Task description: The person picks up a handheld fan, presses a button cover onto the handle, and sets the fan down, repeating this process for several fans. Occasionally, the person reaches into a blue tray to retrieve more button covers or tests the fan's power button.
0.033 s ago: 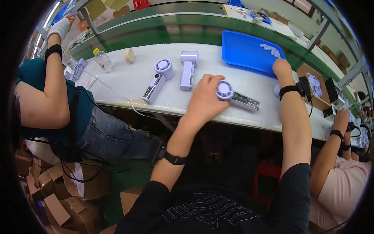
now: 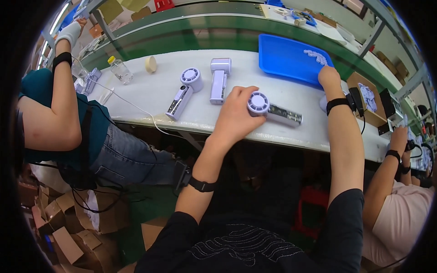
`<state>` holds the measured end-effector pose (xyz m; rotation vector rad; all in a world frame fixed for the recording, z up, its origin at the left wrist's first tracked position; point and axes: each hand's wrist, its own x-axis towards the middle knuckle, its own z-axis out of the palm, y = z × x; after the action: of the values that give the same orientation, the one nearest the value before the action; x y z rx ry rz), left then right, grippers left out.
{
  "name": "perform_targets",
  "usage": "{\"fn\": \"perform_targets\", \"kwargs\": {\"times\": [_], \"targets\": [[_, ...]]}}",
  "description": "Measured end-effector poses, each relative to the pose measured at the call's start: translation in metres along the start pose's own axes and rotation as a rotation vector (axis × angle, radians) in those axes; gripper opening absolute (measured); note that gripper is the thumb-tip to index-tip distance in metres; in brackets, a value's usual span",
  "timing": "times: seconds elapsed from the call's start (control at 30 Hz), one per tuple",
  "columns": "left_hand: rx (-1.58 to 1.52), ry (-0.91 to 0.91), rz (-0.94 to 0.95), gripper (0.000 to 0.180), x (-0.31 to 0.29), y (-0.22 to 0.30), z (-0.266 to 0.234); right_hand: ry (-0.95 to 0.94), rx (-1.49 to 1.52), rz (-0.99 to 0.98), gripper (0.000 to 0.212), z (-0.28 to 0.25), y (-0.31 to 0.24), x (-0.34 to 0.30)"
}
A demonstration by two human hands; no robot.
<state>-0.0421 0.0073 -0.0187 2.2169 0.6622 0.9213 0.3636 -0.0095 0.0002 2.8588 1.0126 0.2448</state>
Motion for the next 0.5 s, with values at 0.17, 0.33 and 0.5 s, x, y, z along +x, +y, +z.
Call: {"fn": "perform_targets", "kwargs": {"times": [0.17,0.33,0.5], "targets": [[0.023,0.105,0.017,0.068,-0.007,-0.004,-0.006,0.066,0.048,-0.003,0.025,-0.008,-0.001,0.002],[0.072,0.129,0.037,0.069,-0.009,-0.003,-0.002,-0.128,-0.154,-0.124,0.026,-0.018,0.017,0.020],[0.095,0.129,0.019,0.069,-0.015,-0.005,-0.008,-0.159,-0.181,-0.186,0.033,-0.020,0.007,0.009]]}}
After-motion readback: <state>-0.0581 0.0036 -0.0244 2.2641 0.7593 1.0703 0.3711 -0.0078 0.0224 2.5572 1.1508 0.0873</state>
